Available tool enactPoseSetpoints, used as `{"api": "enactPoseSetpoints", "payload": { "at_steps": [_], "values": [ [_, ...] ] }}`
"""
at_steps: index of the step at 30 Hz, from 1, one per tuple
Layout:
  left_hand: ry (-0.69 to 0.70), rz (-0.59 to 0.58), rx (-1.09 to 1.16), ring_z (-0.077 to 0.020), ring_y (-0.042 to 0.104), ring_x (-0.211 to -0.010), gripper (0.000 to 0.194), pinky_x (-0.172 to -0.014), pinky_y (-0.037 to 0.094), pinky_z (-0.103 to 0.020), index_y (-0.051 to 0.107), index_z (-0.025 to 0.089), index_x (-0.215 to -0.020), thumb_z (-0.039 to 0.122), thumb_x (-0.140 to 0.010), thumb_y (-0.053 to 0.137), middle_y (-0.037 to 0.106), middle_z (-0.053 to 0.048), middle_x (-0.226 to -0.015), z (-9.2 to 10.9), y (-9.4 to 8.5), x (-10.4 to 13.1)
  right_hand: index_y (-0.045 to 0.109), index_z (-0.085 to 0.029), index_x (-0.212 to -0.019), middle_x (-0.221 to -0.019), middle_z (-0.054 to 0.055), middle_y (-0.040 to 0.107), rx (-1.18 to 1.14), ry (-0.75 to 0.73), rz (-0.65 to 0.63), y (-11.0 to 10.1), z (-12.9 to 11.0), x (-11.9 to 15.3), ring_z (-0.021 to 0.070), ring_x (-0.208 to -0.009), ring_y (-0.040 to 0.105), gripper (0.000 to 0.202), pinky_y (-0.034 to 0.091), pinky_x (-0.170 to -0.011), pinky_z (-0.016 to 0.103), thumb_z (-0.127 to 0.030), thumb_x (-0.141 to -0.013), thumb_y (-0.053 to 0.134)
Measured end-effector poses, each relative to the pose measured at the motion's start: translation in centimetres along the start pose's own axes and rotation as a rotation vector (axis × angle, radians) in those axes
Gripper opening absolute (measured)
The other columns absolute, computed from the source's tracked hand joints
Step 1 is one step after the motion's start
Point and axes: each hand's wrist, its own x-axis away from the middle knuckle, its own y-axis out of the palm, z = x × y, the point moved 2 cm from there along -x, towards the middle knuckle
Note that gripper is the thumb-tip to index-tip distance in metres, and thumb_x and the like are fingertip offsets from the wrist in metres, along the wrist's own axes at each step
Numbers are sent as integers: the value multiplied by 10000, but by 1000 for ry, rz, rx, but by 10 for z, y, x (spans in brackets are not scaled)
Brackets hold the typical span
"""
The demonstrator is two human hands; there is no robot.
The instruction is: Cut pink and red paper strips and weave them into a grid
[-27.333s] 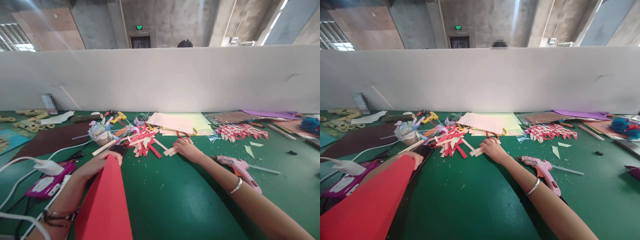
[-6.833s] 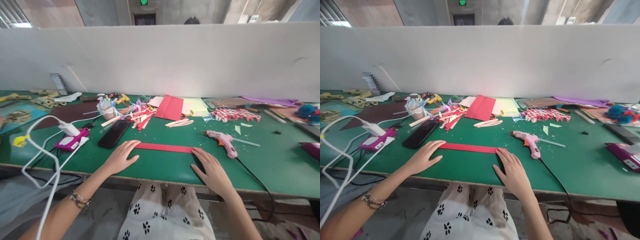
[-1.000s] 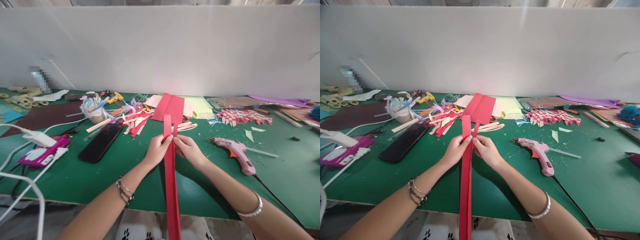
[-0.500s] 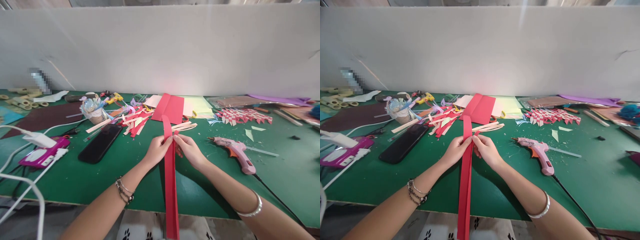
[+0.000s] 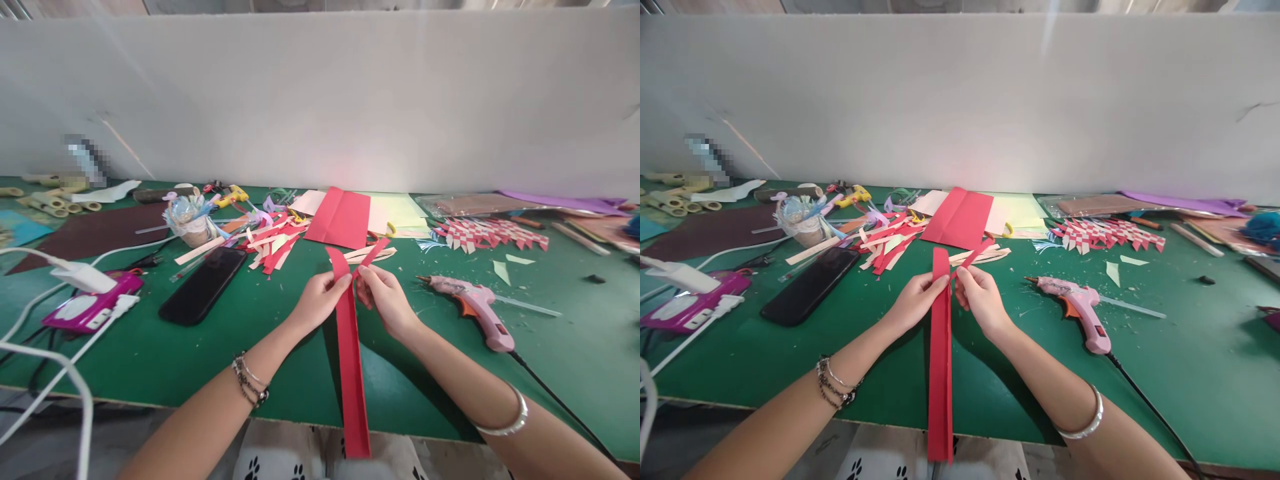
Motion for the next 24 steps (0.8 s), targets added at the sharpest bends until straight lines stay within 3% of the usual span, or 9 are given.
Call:
{"api": "enactPoseSetpoints", "payload": {
  "at_steps": [4,9,15,20,24],
  "values": [
    [43,39,-50,-111,417,-511,350,-477,304,-210,517,141,-616,409,-823,429,484,11,-551,-1,-1,1,406,-187,-531,-395,-59,386,59,36,-66,3,0,0,63,-360,346,386,266,-368,202,-483,-767,477],
    [29,47,-47,-131,469,-554,342,-523,350,-223,524,139,-631,395,-833,421,518,-3,-580,0,-1,1,419,-184,-558,-398,-69,399,19,66,-106,4,3,0,57,-350,354,318,254,-364,194,-420,-757,498],
    [-6,212,55,-81,314,-450,372,-435,263,-202,383,174,-552,442,-796,464,332,53,-486,5,-9,1,419,-184,-567,-405,-68,403,-1,71,-99,2,2,-1,57,-360,343,334,247,-375,197,-445,-754,511],
    [-36,-41,81,-102,418,-492,394,-483,338,-211,487,153,-609,460,-835,388,456,26,-522,5,-4,1,454,-178,-591,-419,-64,403,-58,33,-49,-1,1,-2,60,-384,340,336,261,-397,201,-451,-781,492],
    [5,-12,-26,-103,416,-499,334,-468,319,-206,513,142,-647,409,-826,422,478,21,-545,1,-3,1,450,-180,-588,-439,-58,414,-37,20,-84,-1,0,-1,66,-395,367,369,279,-400,201,-481,-801,451]
  ]
}}
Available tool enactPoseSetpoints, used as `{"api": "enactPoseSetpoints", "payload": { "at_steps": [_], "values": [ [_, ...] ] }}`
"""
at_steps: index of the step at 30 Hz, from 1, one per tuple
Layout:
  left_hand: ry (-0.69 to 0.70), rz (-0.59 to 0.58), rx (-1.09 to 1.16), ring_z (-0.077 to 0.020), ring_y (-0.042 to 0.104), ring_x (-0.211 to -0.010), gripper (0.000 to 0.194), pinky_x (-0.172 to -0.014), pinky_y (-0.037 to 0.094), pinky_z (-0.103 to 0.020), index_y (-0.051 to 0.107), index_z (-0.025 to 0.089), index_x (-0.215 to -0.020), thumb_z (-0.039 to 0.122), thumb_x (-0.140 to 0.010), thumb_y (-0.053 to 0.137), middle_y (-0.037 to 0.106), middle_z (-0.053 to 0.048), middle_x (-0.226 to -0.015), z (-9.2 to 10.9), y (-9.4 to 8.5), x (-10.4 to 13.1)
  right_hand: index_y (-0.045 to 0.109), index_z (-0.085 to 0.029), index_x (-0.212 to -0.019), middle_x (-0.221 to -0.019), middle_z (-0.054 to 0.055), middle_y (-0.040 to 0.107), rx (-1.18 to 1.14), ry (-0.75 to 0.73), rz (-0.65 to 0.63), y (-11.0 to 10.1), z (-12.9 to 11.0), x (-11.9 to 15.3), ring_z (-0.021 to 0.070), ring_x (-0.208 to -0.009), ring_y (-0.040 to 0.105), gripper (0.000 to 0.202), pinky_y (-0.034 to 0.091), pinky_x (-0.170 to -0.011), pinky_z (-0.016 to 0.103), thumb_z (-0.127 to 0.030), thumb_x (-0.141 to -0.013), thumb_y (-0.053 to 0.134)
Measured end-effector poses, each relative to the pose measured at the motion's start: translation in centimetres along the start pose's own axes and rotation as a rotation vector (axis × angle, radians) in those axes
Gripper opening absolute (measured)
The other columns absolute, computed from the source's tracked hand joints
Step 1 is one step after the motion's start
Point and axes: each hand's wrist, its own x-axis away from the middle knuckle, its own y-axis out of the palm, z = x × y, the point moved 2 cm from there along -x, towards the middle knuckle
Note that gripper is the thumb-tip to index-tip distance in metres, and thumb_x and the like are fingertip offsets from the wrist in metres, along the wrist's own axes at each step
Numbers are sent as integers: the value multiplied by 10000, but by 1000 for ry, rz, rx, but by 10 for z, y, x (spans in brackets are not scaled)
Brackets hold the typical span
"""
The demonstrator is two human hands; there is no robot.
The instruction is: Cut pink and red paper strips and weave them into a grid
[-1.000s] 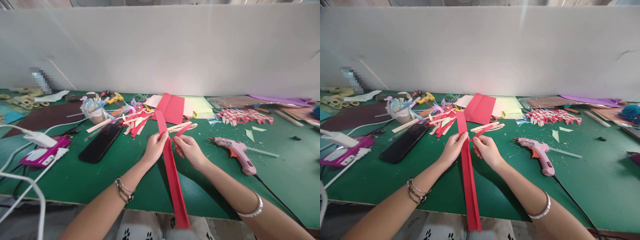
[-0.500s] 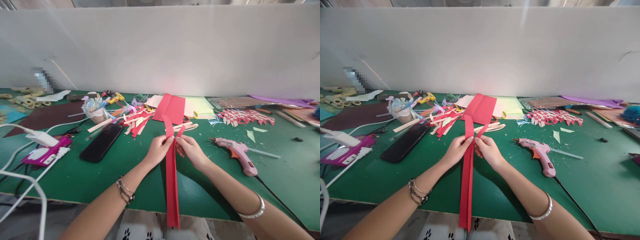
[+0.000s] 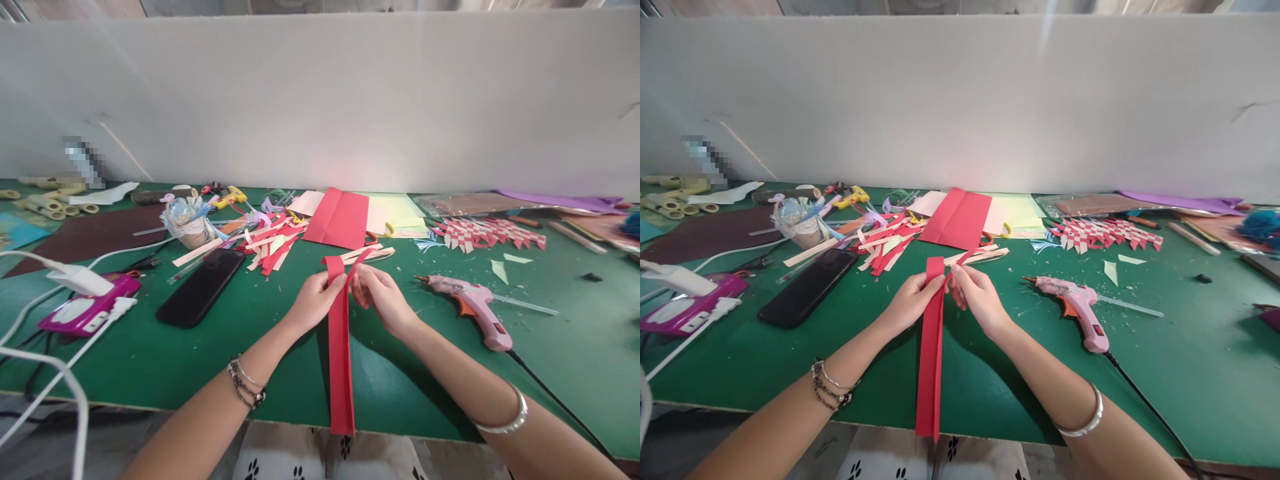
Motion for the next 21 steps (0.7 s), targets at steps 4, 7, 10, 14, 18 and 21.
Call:
{"api": "enactPoseSetpoints", "payload": {
  "at_steps": [4,7,10,14,18,21],
  "values": [
    [24,57,-121,-114,428,-514,375,-477,309,-211,490,136,-591,404,-836,397,471,11,-536,-1,0,0,414,-188,-556,-410,-64,396,100,17,-55,4,-1,1,69,-371,369,376,282,-384,208,-488,-775,474],
    [14,80,-138,-109,409,-501,390,-476,297,-215,465,139,-564,408,-837,392,431,18,-508,1,0,1,406,-191,-564,-416,-70,400,104,7,-78,6,-1,1,64,-364,368,339,279,-380,205,-451,-768,484],
    [6,157,-90,-90,349,-471,375,-456,273,-210,404,158,-554,413,-830,400,351,41,-488,4,-2,2,418,-187,-573,-415,-70,404,130,-1,-99,7,0,1,60,-361,357,324,278,-382,204,-433,-780,468],
    [-5,209,-33,-83,330,-455,380,-446,271,-204,377,169,-542,427,-818,417,324,49,-479,5,-5,1,419,-183,-574,-424,-66,412,148,-5,-71,5,2,-1,58,-372,361,332,283,-390,199,-431,-790,467],
    [-25,-60,37,-125,488,-550,391,-524,368,-212,542,136,-631,455,-822,421,531,-2,-567,3,1,2,426,-179,-580,-443,-63,406,75,-50,20,1,1,-1,58,-396,357,349,285,-400,194,-448,-800,458],
    [-22,-30,-10,-126,495,-546,383,-506,362,-211,565,128,-677,451,-824,422,564,-6,-595,1,1,2,412,-184,-567,-436,-62,397,46,-44,29,0,0,-1,64,-399,362,376,288,-402,196,-473,-805,436]
  ]
}}
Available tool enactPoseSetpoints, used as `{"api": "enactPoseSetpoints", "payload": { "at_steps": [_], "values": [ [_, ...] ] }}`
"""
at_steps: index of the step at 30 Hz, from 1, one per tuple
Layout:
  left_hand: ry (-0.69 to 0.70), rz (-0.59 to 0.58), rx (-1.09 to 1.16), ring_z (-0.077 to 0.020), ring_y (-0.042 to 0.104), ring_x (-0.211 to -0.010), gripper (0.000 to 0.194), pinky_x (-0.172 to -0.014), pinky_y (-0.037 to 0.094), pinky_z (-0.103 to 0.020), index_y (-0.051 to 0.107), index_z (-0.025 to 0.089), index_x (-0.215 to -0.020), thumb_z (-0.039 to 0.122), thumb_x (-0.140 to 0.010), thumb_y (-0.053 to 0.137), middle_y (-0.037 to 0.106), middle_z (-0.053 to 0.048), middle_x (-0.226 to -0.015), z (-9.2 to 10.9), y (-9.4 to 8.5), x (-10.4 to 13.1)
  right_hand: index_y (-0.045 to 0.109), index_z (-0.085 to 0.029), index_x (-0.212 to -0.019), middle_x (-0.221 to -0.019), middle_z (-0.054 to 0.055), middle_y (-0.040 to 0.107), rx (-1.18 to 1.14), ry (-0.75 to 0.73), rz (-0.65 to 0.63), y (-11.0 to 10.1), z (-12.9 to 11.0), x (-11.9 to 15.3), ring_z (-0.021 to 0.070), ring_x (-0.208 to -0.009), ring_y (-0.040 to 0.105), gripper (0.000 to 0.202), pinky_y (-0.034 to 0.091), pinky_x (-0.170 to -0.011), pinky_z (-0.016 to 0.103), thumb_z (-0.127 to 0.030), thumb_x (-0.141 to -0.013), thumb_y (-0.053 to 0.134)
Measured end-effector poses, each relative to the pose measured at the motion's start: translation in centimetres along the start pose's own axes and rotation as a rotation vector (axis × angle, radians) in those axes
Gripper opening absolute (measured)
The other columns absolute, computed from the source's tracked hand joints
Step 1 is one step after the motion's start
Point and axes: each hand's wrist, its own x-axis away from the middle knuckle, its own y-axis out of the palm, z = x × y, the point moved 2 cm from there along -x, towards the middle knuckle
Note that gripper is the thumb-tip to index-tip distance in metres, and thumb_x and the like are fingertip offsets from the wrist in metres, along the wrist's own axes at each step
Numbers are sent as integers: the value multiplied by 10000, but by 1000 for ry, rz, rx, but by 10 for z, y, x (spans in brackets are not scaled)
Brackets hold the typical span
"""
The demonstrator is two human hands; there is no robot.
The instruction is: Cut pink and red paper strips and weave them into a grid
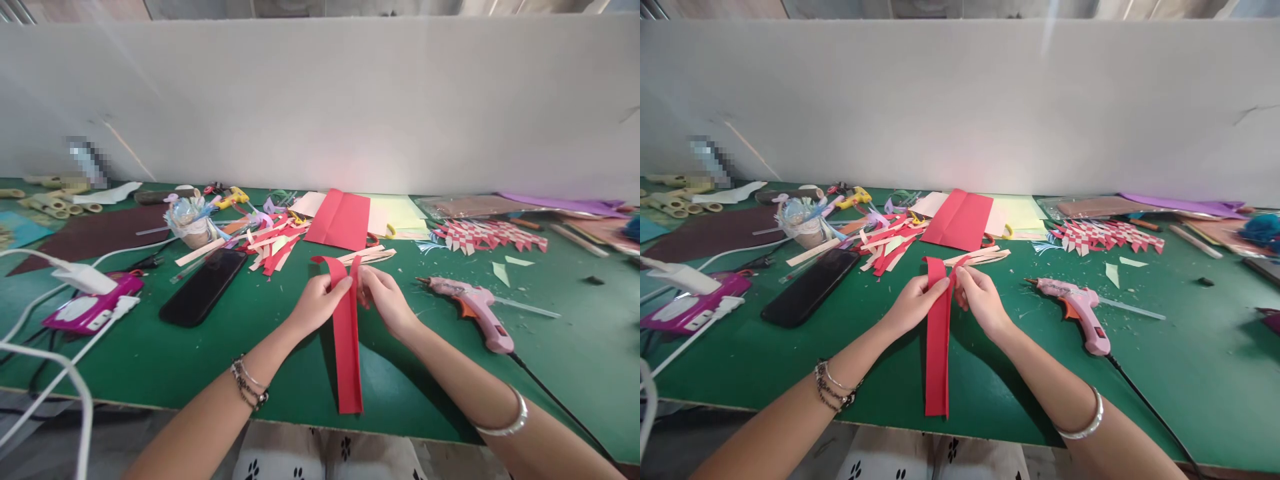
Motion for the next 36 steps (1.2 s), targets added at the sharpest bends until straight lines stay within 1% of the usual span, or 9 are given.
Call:
{"api": "enactPoseSetpoints", "payload": {
  "at_steps": [3,7,15,18,21,26,28,33,36],
  "values": [
    [42,58,-47,-126,507,-547,383,-507,365,-209,537,133,-637,435,-835,411,573,-5,-592,-1,-1,-1,392,-185,-544,-424,-63,386,32,16,-40,2,0,1,63,-385,362,406,282,-398,203,-502,-794,440],
    [30,64,-59,-146,538,-566,404,-527,382,-219,522,130,-604,435,-839,398,585,-21,-588,-4,1,-1,393,-187,-552,-424,-72,380,39,20,-103,7,1,1,56,-362,353,376,262,-383,204,-479,-772,478],
    [-2,252,-80,-85,341,-457,388,-445,267,-207,427,154,-564,445,-820,401,342,47,-474,-1,-6,-2,397,-183,-526,-390,-73,381,87,28,-78,7,4,1,48,-337,329,349,250,-380,200,-395,-800,443],
    [-16,169,-69,-83,317,-462,406,-440,245,-209,406,159,-554,473,-811,403,309,50,-482,-1,-4,-2,400,-182,-529,-392,-70,387,62,11,-13,5,4,1,49,-345,339,341,254,-383,196,-373,-809,434],
    [-13,51,-49,-92,350,-480,408,-452,264,-210,448,149,-581,481,-813,397,367,36,-502,-3,-1,-2,405,-182,-547,-409,-68,390,24,-23,46,3,2,1,51,-362,343,335,263,-389,192,-372,-822,421],
    [46,129,-154,-99,386,-471,409,-453,283,-211,464,142,-562,449,-822,394,423,24,-493,-1,-3,-1,394,-182,-554,-423,-68,375,77,-14,-79,7,0,2,59,-378,369,359,284,-395,196,-419,-823,425],
    [50,120,-159,-105,408,-462,425,-448,291,-213,477,138,-548,447,-827,389,449,16,-483,-1,-2,-1,413,-181,-581,-439,-69,380,83,-9,-127,9,0,3,60,-378,374,344,284,-389,197,-431,-816,433],
    [51,145,-85,-101,406,-454,429,-436,292,-209,466,144,-531,462,-814,420,432,24,-460,-1,-2,-1,432,-180,-602,-451,-69,394,75,-19,-143,9,0,4,59,-372,370,317,278,-380,196,-417,-812,428],
    [35,216,-40,-80,356,-442,409,-429,273,-199,415,155,-525,442,-816,425,371,45,-460,0,-5,-1,413,-183,-568,-421,-71,385,77,-7,-128,8,1,4,57,-356,356,332,267,-377,198,-411,-809,427]
  ]
}}
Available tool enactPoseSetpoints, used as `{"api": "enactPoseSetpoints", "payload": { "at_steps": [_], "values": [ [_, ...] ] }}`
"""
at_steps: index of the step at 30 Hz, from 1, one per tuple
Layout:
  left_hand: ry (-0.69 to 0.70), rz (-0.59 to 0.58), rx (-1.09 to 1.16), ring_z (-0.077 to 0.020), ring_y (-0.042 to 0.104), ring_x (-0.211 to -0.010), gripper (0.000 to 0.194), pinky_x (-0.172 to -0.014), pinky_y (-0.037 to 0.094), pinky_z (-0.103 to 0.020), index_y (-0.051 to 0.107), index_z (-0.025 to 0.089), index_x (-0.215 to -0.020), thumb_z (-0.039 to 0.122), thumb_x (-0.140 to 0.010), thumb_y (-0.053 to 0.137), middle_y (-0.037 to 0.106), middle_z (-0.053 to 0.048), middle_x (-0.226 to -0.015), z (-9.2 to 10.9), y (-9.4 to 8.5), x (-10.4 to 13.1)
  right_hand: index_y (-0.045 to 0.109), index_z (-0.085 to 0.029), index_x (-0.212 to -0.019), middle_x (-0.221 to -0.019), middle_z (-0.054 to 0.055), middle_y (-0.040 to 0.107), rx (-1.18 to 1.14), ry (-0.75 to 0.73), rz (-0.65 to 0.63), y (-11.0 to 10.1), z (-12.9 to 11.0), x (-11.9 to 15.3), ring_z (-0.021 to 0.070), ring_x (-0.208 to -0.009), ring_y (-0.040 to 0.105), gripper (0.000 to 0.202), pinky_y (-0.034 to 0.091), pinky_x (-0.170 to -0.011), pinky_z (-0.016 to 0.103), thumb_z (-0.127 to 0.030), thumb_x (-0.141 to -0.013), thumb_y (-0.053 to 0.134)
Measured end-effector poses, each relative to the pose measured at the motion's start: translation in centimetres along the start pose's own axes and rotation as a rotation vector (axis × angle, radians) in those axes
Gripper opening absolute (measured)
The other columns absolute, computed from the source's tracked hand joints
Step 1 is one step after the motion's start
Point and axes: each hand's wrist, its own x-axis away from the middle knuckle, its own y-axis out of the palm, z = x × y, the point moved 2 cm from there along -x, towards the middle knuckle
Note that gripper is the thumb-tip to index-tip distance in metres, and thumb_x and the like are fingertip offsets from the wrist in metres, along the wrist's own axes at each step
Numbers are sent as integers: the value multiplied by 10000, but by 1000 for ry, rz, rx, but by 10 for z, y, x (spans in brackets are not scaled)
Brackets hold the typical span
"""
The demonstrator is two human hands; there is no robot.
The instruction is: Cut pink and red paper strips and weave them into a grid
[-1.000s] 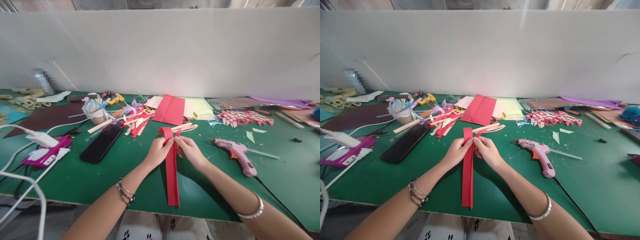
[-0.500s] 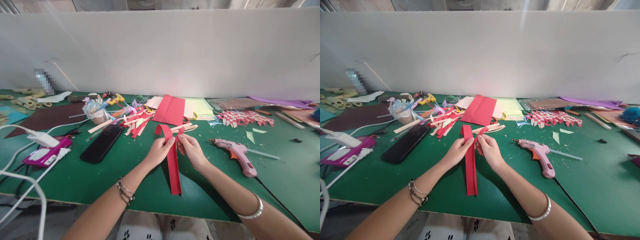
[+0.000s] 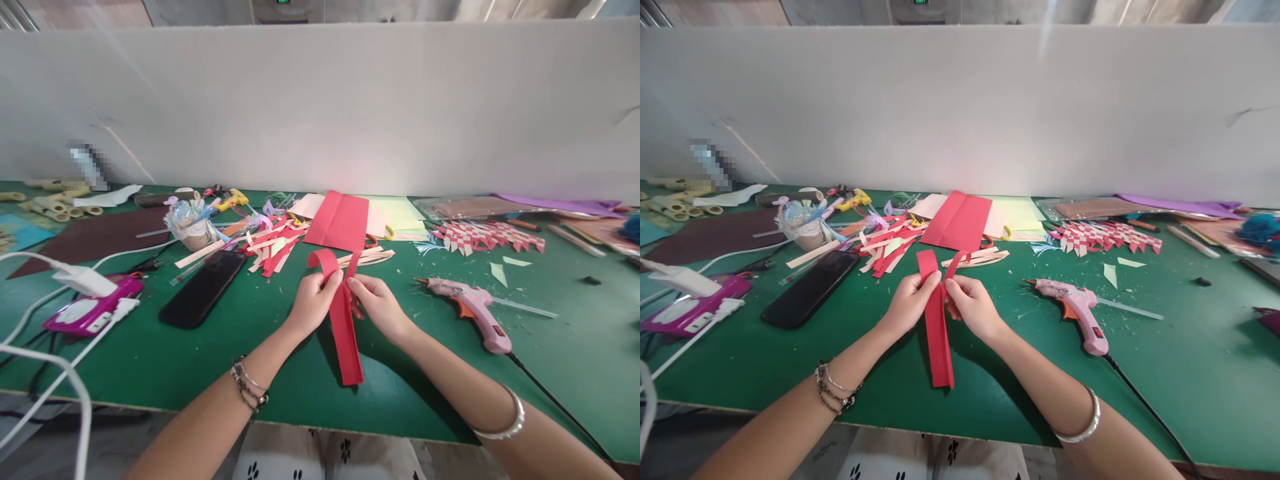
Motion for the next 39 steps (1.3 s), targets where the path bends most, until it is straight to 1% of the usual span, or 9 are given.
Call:
{"api": "enactPoseSetpoints", "payload": {
  "at_steps": [3,9,12,17,22,26,28,32,39],
  "values": [
    [-25,46,32,-69,317,-434,410,-421,253,-193,381,162,-524,451,-810,431,333,57,-461,1,-3,0,406,-184,-551,-403,-71,379,-8,9,28,0,1,0,57,-354,351,344,267,-385,200,-407,-811,428],
    [-8,-213,70,-116,475,-542,344,-503,350,-207,545,135,-658,431,-810,459,551,0,-599,1,2,1,420,-187,-575,-424,-61,399,-75,-33,144,-4,-1,0,66,-380,353,343,279,-397,204,-427,-820,432],
    [44,-183,-13,-117,462,-522,353,-485,330,-206,550,133,-655,417,-829,433,554,-4,-588,0,2,1,418,-191,-574,-433,-57,397,-69,-30,120,-4,-1,0,76,-392,367,352,296,-404,212,-442,-820,416],
    [93,-121,-82,-98,404,-475,395,-452,283,-203,496,136,-566,409,-840,415,477,15,-507,1,2,2,402,-192,-578,-442,-63,376,6,-50,45,-1,-2,1,73,-392,371,344,287,-396,210,-451,-801,444],
    [44,-80,-12,-90,365,-463,376,-439,269,-208,457,148,-564,408,-832,419,414,30,-490,4,1,2,391,-192,-544,-401,-69,377,-13,-26,15,-1,-1,0,64,-351,351,342,270,-378,207,-420,-793,449],
    [-10,-3,74,-75,303,-443,364,-422,247,-203,392,167,-549,411,-814,441,329,52,-479,4,-1,1,411,-188,-546,-376,-71,383,-18,-3,30,-1,0,0,61,-334,341,337,257,-375,204,-409,-800,441],
    [-32,-27,88,-77,317,-443,372,-425,258,-203,401,166,-550,428,-811,441,340,50,-477,3,0,0,411,-188,-550,-380,-70,388,-29,0,66,-2,1,0,60,-335,344,339,259,-377,205,-413,-801,442],
    [-41,-209,100,-107,433,-494,395,-472,334,-214,503,143,-605,457,-824,409,481,9,-521,1,5,2,413,-188,-561,-404,-64,389,-61,-30,141,-5,0,0,61,-357,350,339,268,-386,203,-414,-813,433],
    [33,-132,-50,-82,371,-435,465,-416,268,-200,457,139,-498,449,-838,389,433,18,-448,1,4,4,380,-195,-553,-429,-62,375,12,-38,28,1,-5,4,70,-386,360,371,279,-397,211,-466,-798,445]
  ]
}}
